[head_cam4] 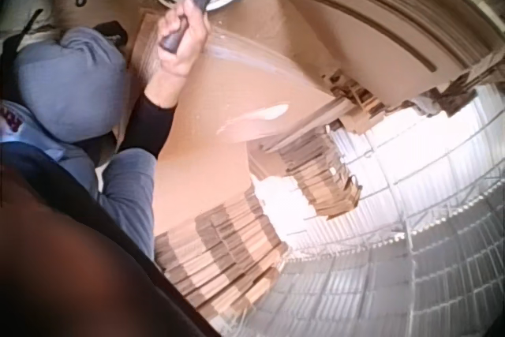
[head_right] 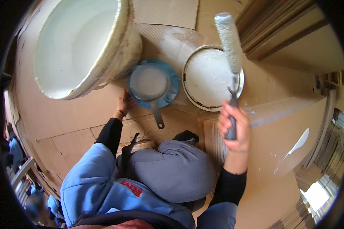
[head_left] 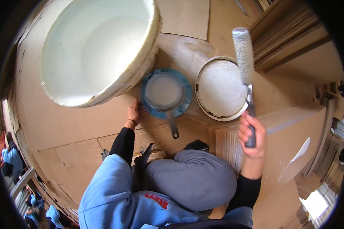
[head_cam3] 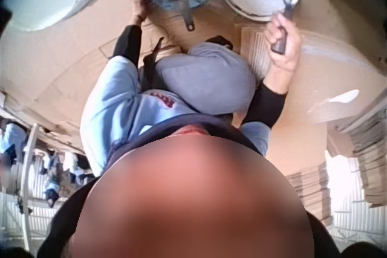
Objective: The person pours white glue onto a large board and spreads it evenly with a roller. They then place another board on top and press the edges to bond the pieces.
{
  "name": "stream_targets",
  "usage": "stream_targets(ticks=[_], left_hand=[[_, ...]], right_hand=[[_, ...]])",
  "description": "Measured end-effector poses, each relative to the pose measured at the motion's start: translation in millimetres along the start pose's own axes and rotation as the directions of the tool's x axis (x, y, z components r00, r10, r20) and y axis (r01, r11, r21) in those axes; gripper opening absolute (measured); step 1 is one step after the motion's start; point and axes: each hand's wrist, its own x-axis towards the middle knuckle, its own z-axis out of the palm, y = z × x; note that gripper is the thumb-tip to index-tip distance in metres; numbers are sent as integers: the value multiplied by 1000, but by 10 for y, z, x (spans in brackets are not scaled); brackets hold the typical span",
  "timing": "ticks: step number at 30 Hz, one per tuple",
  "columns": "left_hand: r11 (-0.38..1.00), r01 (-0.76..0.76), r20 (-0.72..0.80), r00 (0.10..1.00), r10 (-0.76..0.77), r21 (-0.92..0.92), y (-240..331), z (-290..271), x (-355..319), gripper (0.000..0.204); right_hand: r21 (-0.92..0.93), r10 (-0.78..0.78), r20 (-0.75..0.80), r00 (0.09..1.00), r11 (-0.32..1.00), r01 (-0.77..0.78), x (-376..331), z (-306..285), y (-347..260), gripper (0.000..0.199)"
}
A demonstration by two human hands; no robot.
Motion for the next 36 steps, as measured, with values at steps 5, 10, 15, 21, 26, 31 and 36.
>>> stream_targets(ticks=[5,10,15,21,26,31,36], left_hand=[[1000,-15,35,999,15,-7,17,28,-4,69],[995,-55,-124,991,44,-85,25,228,-50,75],[998,-56,-119,992,51,-31,-192,108,-446,75],[832,-285,309,940,145,476,48,441,-1521,60],[574,-804,572,547,612,155,1071,1810,-2401,42],[602,-758,853,122,507,-250,851,3304,-4052,36],[816,-540,967,240,-85,206,180,3463,-4851,41]], right_hand=[[-210,-317,-123,940,935,288,-1090,-103,-160,28],[-398,-603,-357,713,789,469,-2130,-697,109,25],[-386,-582,-636,508,809,444,-3130,-1367,720,18],[-152,-393,-770,503,878,455,-3647,-2114,1354,12],[-79,-410,-769,490,822,564,-3558,-2672,1593,11],[-105,-467,-765,443,770,629,-3389,-3487,564,10],[-139,-511,-771,381,718,682,-2997,-4082,-530,13]])
